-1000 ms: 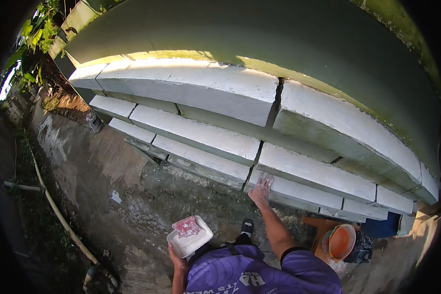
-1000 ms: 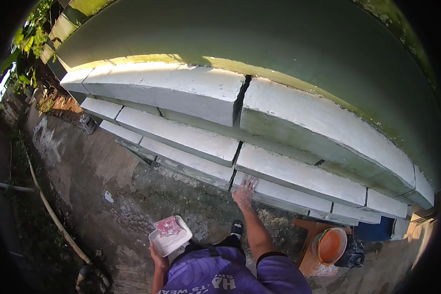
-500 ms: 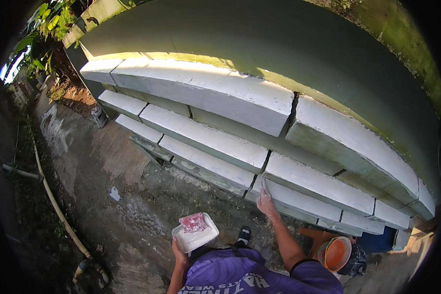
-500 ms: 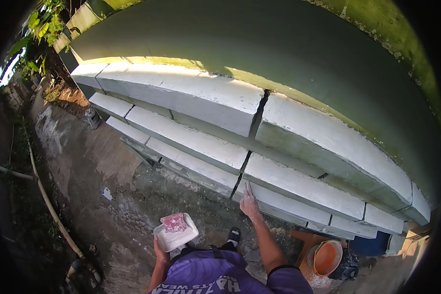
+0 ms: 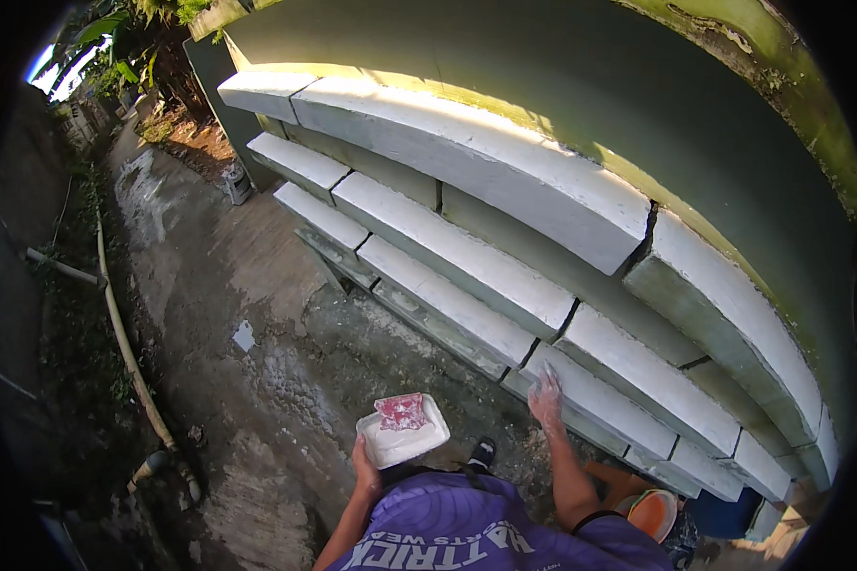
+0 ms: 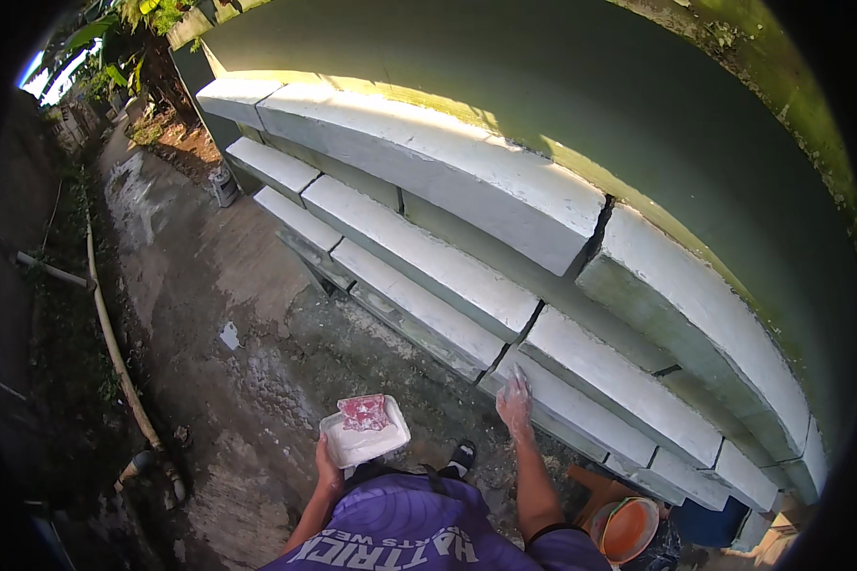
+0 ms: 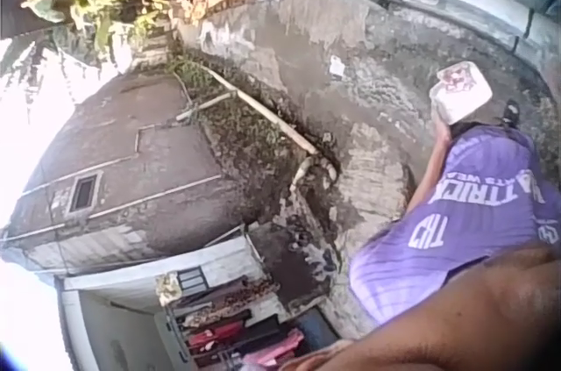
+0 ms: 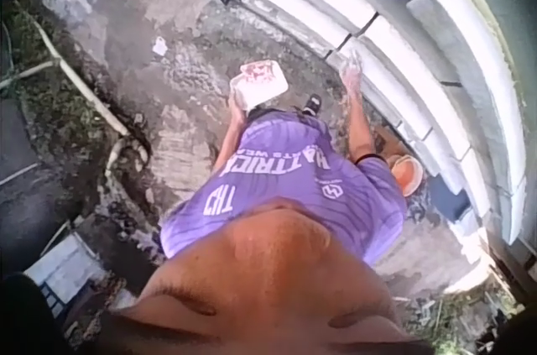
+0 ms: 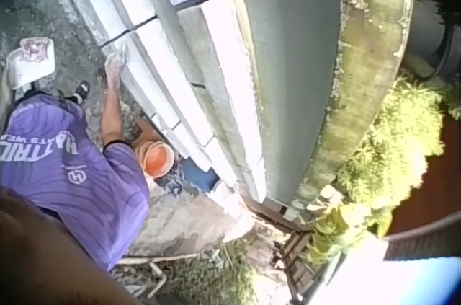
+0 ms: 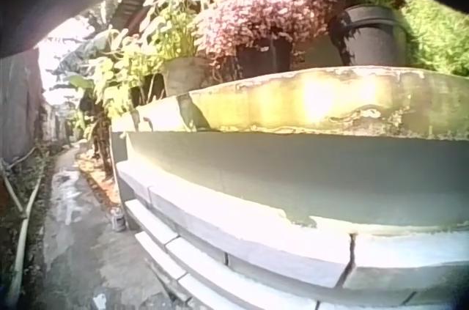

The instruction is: Plastering or applying white filler/cement between rows of a concrete or brick wall structure using a hand trowel.

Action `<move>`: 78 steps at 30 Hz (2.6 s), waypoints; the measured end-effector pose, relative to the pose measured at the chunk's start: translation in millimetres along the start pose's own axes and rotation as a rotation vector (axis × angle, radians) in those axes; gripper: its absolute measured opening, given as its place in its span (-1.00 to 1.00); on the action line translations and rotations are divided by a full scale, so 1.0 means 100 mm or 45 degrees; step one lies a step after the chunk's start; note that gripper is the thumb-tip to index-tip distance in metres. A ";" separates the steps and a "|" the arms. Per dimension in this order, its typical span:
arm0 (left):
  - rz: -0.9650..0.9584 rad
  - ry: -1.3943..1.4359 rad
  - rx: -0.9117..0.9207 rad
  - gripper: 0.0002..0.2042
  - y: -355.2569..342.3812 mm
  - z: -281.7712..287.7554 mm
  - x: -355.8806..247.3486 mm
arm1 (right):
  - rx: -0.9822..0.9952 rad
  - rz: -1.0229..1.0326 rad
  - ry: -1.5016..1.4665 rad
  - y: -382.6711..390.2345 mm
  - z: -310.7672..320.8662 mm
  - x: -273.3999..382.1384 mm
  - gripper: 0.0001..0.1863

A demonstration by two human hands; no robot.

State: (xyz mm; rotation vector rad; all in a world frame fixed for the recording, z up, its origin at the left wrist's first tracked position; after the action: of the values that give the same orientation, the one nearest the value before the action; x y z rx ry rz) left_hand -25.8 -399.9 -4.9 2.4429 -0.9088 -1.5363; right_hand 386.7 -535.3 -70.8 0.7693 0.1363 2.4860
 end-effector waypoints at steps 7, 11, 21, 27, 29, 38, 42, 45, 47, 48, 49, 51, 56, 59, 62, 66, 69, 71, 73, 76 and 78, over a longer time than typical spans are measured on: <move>-0.017 -0.108 -0.092 -0.52 -0.07 0.27 0.10 | -0.215 0.204 0.518 0.17 -0.11 0.66 -0.33; -0.076 -0.210 -0.024 -0.53 -0.04 0.22 0.03 | 0.554 0.558 0.152 0.20 -0.34 0.74 -0.53; -0.120 -0.253 -0.054 -0.52 -0.16 0.51 0.26 | -0.277 -0.150 0.484 0.04 -0.09 0.54 -0.30; -0.149 -0.195 0.036 -0.52 -0.01 0.15 -0.01 | 0.600 0.043 -0.039 -0.14 -0.21 0.33 -0.35; -0.144 -0.225 0.010 -0.51 -0.04 0.23 0.04 | -0.528 -0.020 0.089 -0.11 0.07 0.29 -0.49; -0.180 -0.350 -0.105 -0.52 -0.20 0.52 0.45 | 1.282 0.061 0.452 0.00 -0.18 0.83 -0.37; -0.206 -0.421 -0.070 -0.52 -0.23 0.47 0.43 | -0.125 0.189 -0.035 0.05 0.04 0.37 -0.41; -0.106 -0.273 0.035 -0.47 -0.22 0.37 0.43 | -0.541 -0.181 0.309 0.11 0.03 0.33 -0.38; -0.126 -0.264 -0.008 -0.50 -0.25 0.40 0.44 | -0.218 0.128 0.484 0.28 -0.01 0.73 -0.39; -0.143 -0.254 -0.042 -0.52 -0.26 0.41 0.45 | -0.219 0.127 0.484 0.27 -0.02 0.72 -0.39; -0.143 -0.254 -0.042 -0.52 -0.26 0.43 0.45 | 0.164 0.146 0.356 0.20 -0.13 0.67 -0.46; -0.067 -0.242 -0.052 -0.53 -0.26 0.38 0.40 | 0.923 0.172 0.083 0.13 -0.33 0.51 -0.58; -0.091 -0.279 -0.035 -0.52 -0.24 0.33 0.32 | -0.585 -0.011 0.029 0.03 0.03 0.23 -0.54; -0.073 -0.318 -0.009 -0.48 -0.28 0.31 0.30 | -0.630 -0.273 0.451 0.04 -0.14 0.24 -0.53; -0.042 -0.314 0.021 -0.48 -0.21 0.13 0.16 | 0.620 0.304 0.133 0.15 -0.35 0.74 -0.56; -0.074 -0.273 0.031 -0.47 -0.24 0.26 0.23 | 0.395 0.202 0.099 0.07 -0.13 0.72 -0.51; -0.085 -0.327 0.071 -0.49 -0.34 0.38 0.30 | -0.418 -0.055 0.100 0.04 0.00 0.35 -0.39; -0.091 -0.320 0.048 -0.48 -0.36 0.49 0.42 | -0.580 -0.268 0.223 0.07 -0.05 0.35 -0.32; -0.092 -0.308 0.026 -0.48 -0.36 0.48 0.42 | -0.233 -0.161 0.359 0.19 -0.12 0.69 -0.34; -0.097 -0.182 0.036 -0.51 -0.25 0.15 0.21 | 0.417 0.084 0.014 0.10 -0.22 0.65 -0.42; -0.087 -0.202 0.010 -0.51 -0.26 0.13 0.20 | 0.480 0.235 -0.173 0.06 -0.21 0.49 -0.45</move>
State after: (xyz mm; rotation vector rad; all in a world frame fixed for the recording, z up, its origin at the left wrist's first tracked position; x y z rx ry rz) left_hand -19.9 -386.6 -37.2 2.4088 -0.8658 -1.7741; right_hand 338.4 -514.2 -62.2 1.1484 0.5171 2.6043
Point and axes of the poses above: each hand's wrist, its own y-axis away from the middle knuckle, its own z-axis out of the back of the hand, x = y × z, the point moved 3 cm from there along -y, towards the middle knuckle, and after that the axes turned 13 degrees about x, right-handed, at the moved point
